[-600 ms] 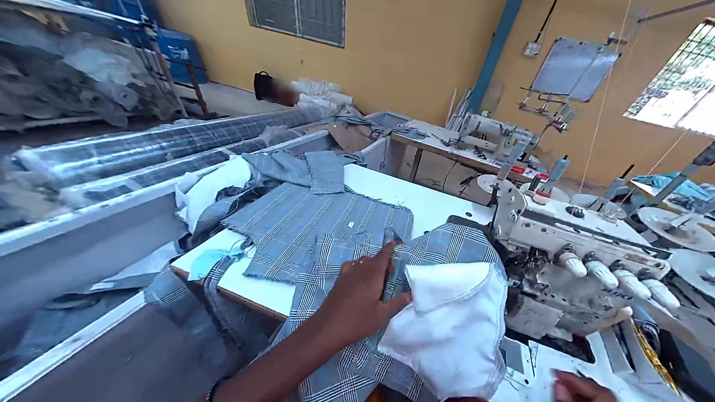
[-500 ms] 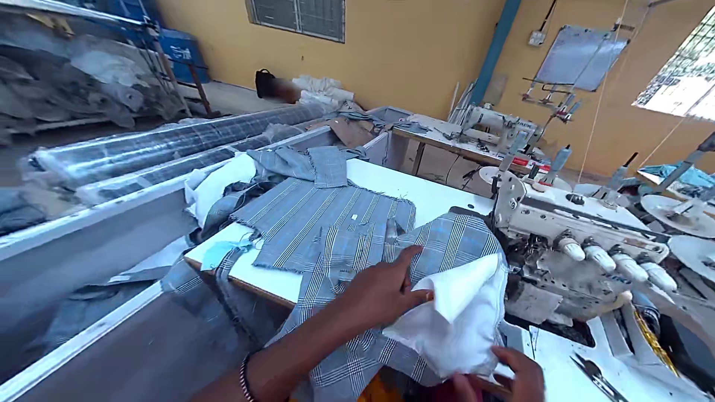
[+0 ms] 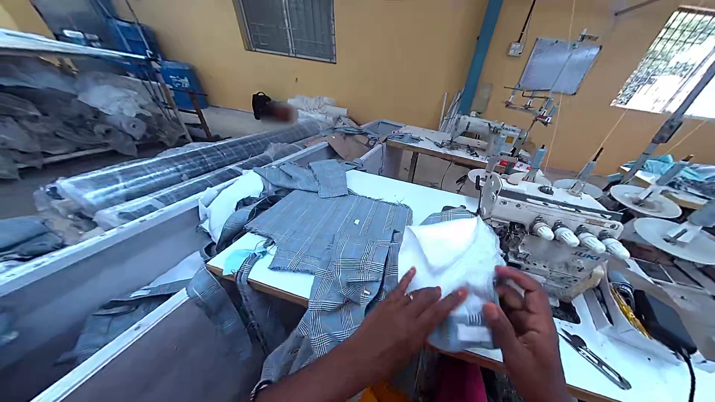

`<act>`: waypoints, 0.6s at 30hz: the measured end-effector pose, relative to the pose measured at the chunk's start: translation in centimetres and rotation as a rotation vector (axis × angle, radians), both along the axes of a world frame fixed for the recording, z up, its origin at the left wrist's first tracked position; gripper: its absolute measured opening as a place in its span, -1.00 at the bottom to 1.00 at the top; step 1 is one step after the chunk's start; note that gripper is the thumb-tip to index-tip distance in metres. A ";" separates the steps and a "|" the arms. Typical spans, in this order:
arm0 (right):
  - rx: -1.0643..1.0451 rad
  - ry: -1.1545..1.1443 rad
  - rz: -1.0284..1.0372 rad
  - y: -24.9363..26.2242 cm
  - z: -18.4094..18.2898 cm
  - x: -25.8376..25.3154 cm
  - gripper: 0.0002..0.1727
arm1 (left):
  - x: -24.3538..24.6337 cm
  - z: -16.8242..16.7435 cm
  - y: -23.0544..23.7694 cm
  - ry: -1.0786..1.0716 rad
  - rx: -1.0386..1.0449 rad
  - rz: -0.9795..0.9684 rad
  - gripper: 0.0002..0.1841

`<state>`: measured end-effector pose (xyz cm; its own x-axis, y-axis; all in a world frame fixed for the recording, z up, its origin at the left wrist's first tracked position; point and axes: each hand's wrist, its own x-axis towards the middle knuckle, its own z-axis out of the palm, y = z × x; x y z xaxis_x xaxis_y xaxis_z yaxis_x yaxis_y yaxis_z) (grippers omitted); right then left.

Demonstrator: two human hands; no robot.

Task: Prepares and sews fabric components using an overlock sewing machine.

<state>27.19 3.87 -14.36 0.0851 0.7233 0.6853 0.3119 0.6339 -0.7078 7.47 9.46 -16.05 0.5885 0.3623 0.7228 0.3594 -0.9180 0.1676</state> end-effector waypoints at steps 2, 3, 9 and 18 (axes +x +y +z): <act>0.037 0.028 0.097 -0.1 0.2 -0.9 0.05 | 0.4 3.6 -0.5 -0.186 -0.403 -0.060 -0.40; 0.063 0.029 0.097 -0.3 0.0 -1.9 0.21 | 0.5 5.2 -0.4 -0.282 -0.569 -0.100 -0.47; 0.102 0.207 -0.345 -0.8 0.0 -9.3 -0.40 | 0.9 11.8 -2.8 -0.272 -0.373 -0.119 -0.43; -0.372 -0.649 0.556 -6.8 12.1 2.1 -0.65 | -9.5 17.9 -2.4 0.657 -0.496 -0.310 -0.77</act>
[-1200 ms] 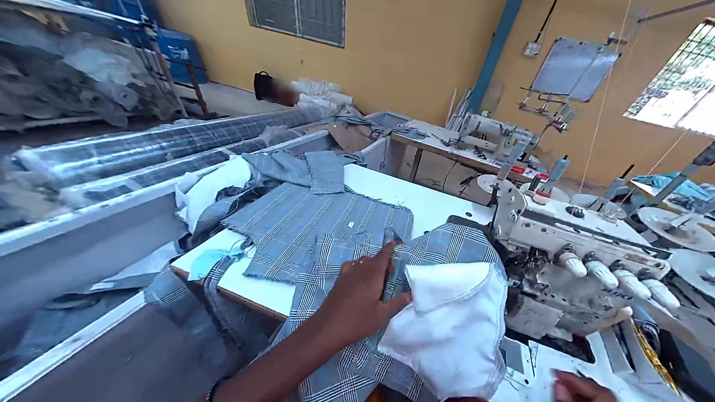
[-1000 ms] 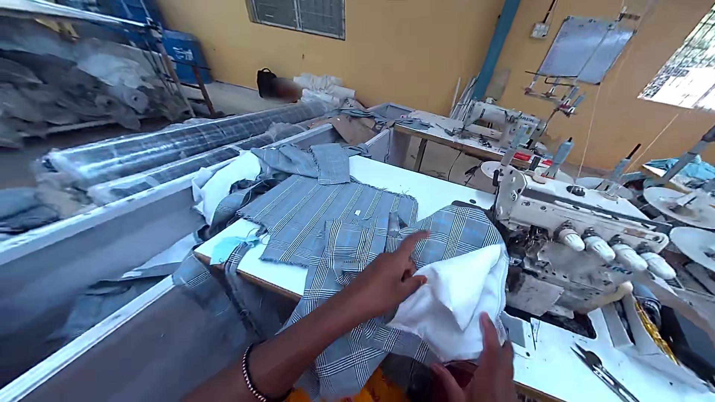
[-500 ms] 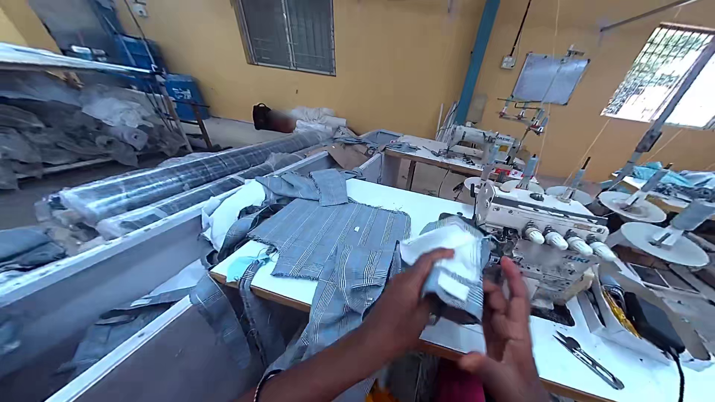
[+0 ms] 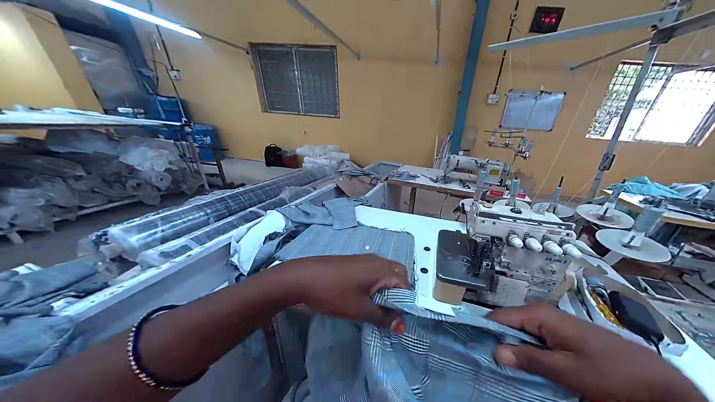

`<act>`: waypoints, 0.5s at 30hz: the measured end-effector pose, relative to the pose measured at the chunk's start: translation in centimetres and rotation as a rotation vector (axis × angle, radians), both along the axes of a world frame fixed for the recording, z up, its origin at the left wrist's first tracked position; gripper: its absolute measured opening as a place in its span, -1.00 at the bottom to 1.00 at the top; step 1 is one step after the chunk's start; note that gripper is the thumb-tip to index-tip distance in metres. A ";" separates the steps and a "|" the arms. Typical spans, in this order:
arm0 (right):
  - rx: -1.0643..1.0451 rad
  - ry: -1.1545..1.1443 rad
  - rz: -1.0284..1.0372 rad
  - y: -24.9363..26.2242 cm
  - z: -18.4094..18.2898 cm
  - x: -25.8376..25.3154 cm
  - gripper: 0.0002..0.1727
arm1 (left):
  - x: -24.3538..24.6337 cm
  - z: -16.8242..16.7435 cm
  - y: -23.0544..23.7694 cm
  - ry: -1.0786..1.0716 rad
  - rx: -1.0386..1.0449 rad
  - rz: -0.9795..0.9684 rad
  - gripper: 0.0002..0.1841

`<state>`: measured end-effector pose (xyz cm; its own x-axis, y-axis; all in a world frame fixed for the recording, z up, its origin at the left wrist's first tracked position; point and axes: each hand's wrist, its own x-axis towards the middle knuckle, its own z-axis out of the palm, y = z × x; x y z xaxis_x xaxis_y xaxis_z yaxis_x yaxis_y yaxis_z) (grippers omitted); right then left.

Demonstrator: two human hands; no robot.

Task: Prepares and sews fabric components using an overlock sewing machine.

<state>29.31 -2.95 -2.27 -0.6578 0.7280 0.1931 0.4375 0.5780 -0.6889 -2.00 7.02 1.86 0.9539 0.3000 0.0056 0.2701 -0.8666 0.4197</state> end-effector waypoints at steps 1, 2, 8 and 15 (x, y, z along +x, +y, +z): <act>-0.058 -0.094 0.096 -0.5 2.0 0.3 -0.56 | -0.6 0.1 -0.4 -0.059 -0.231 -0.048 -0.74; -0.091 -0.157 0.169 -0.8 3.5 0.4 -0.53 | -1.1 0.0 -1.3 -0.136 -0.451 -0.049 -0.74; -0.143 0.058 0.234 0.6 6.7 1.2 -0.75 | -0.6 -2.8 -5.7 -0.526 -1.027 0.266 -0.69; -0.301 0.078 0.221 5.1 1.4 -2.1 -0.53 | -0.6 -14.2 -6.9 -0.667 -1.176 0.238 -0.72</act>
<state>27.26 2.18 -0.85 -0.7970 0.6022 0.0474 0.2649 0.4189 -0.8685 -2.56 0.12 -12.31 0.7957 0.6017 0.0696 -0.1802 0.1255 0.9756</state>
